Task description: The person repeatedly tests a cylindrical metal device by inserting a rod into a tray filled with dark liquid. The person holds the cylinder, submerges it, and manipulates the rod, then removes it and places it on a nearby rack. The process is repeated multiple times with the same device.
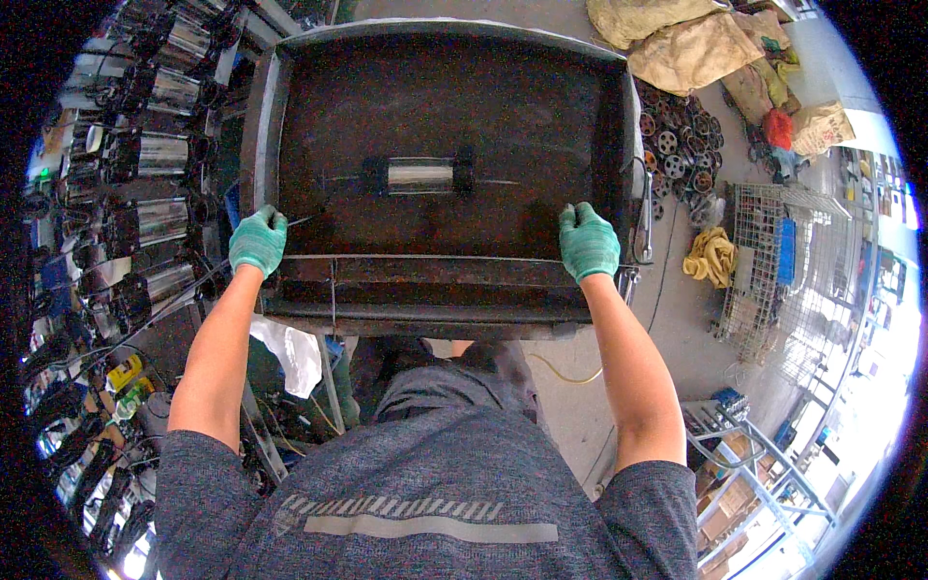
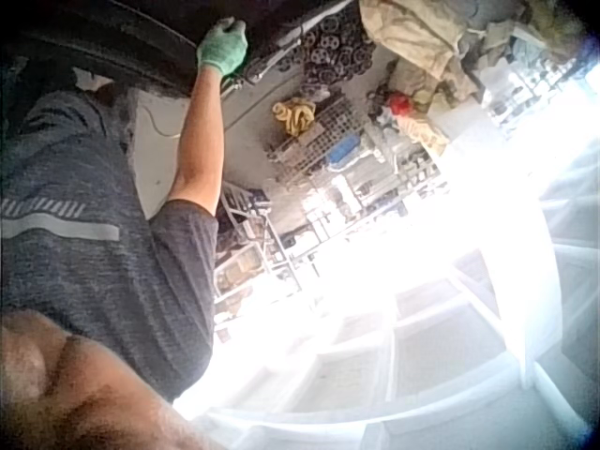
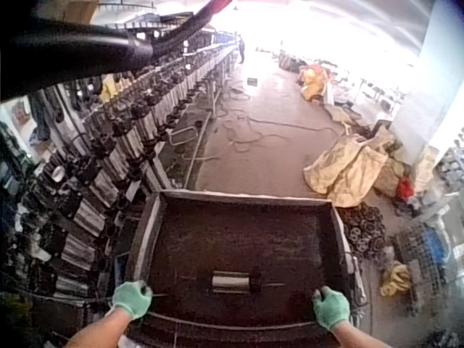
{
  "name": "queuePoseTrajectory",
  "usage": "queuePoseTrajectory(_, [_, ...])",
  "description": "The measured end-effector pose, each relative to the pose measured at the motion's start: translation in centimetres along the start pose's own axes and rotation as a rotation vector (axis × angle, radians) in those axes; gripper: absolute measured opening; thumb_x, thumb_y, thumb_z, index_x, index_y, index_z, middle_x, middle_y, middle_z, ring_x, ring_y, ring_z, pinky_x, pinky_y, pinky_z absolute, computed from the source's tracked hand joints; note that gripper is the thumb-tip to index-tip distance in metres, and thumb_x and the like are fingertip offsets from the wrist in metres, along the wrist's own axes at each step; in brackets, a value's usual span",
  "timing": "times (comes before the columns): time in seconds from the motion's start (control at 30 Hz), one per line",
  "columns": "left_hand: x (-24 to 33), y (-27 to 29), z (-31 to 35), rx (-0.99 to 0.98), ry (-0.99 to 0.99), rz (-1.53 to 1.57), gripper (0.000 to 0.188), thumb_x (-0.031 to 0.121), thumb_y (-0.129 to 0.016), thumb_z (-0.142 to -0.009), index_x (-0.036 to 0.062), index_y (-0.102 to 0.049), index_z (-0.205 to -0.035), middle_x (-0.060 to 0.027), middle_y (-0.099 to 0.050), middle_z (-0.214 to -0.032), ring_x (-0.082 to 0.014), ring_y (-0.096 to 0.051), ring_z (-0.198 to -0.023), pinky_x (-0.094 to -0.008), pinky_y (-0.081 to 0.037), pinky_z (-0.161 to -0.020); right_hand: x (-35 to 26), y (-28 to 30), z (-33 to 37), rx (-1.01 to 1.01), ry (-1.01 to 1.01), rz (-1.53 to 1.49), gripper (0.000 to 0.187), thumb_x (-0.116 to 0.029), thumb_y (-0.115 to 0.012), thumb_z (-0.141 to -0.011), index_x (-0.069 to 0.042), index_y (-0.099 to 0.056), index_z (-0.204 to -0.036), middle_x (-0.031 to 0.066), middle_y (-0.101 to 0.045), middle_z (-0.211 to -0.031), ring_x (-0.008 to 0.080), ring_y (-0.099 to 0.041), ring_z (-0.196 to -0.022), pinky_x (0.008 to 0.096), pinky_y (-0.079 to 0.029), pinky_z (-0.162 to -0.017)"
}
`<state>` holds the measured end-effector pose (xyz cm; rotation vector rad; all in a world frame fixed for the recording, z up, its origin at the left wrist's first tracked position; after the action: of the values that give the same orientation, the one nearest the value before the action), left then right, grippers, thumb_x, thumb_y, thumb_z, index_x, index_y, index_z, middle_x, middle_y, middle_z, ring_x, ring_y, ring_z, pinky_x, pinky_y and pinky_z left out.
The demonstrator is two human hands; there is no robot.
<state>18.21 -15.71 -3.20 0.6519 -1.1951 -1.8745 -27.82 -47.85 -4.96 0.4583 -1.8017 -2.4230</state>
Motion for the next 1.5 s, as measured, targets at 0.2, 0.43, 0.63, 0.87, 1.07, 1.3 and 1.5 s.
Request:
queuePoseTrajectory(0.2, [-0.18,-0.01,0.03,0.014,-0.001,0.005,0.038,0.042,-0.053,-0.099,0.0155,-0.072,-0.117,-0.0194,-0.073,-0.112,-0.0407,-0.068,-0.106,-0.0495,-0.054,-0.092,-0.23,0.26,0.11,-0.011,-0.011,0.004,0.039,-0.045,-0.050,-0.101,-0.012,-0.069,-0.109,0.0225,-0.072,-0.099,0.0462,-0.067,-0.095,0.0556,-0.053,-0.081])
queuePoseTrajectory(0.43, [-0.03,0.07,0.03,0.008,-0.002,0.006,0.037,0.042,-0.053,-0.098,0.0150,-0.072,-0.115,-0.0195,-0.073,-0.110,-0.0408,-0.069,-0.105,-0.0495,-0.054,-0.092,-0.03,0.06,-0.02,-0.023,-0.023,0.023,0.039,-0.046,-0.050,-0.101,-0.013,-0.069,-0.109,0.0223,-0.072,-0.100,0.0457,-0.068,-0.096,0.0553,-0.053,-0.082])
queuePoseTrajectory(0.63, [-0.03,-0.02,-0.06,0.010,-0.011,0.012,0.037,0.041,-0.053,-0.098,0.0147,-0.072,-0.114,-0.0196,-0.073,-0.109,-0.0408,-0.069,-0.104,-0.0497,-0.054,-0.091,0.12,-0.11,-0.11,-0.014,-0.014,0.023,0.039,-0.046,-0.050,-0.101,-0.013,-0.069,-0.108,0.0226,-0.072,-0.099,0.0463,-0.068,-0.095,0.0557,-0.053,-0.081])
queuePoseTrajectory(0.87, [0.08,0.08,0.07,0.009,-0.019,0.005,0.036,0.041,-0.052,-0.099,0.0145,-0.072,-0.114,-0.0196,-0.073,-0.108,-0.0407,-0.069,-0.103,-0.0498,-0.054,-0.090,0.11,-0.17,-0.14,-0.023,-0.015,0.017,0.038,-0.045,-0.050,-0.101,-0.012,-0.069,-0.106,0.0230,-0.072,-0.097,0.0469,-0.067,-0.094,0.0564,-0.053,-0.081])
queuePoseTrajectory(1.07, [0.06,0.07,0.07,-0.004,-0.011,0.005,0.036,0.041,-0.052,-0.099,0.0146,-0.072,-0.114,-0.0200,-0.073,-0.108,-0.0412,-0.069,-0.103,-0.0503,-0.054,-0.090,0.06,-0.08,-0.12,-0.021,-0.015,0.013,0.038,-0.045,-0.050,-0.102,-0.012,-0.068,-0.105,0.0231,-0.072,-0.097,0.0470,-0.067,-0.094,0.0566,-0.053,-0.080])
queuePoseTrajectory(1.3, [-0.08,-0.06,-0.04,0.006,-0.014,0.014,0.036,0.041,-0.052,-0.098,0.0147,-0.072,-0.113,-0.0209,-0.073,-0.109,-0.0425,-0.068,-0.104,-0.0510,-0.054,-0.091,-0.03,0.03,-0.09,-0.029,-0.023,0.020,0.037,-0.045,-0.051,-0.101,-0.012,-0.067,-0.103,0.0223,-0.072,-0.096,0.0470,-0.067,-0.093,0.0566,-0.053,-0.079])
queuePoseTrajectory(1.5, [-0.08,-0.12,-0.14,0.014,-0.017,0.013,0.036,0.042,-0.052,-0.098,0.0150,-0.072,-0.114,-0.0210,-0.073,-0.109,-0.0422,-0.068,-0.104,-0.0508,-0.054,-0.091,-0.25,0.30,0.08,-0.023,-0.018,0.010,0.037,-0.045,-0.051,-0.102,-0.012,-0.067,-0.102,0.0222,-0.071,-0.095,0.0468,-0.067,-0.092,0.0566,-0.053,-0.078])
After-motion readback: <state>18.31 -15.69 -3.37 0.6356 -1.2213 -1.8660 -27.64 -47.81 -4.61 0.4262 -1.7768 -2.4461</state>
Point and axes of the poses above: each hand's wrist, its own z-axis away from the middle knuckle, its own y-axis out of the back of the hand, x = y × z, the point moved 8 cm from there along -z, towards the middle knuckle
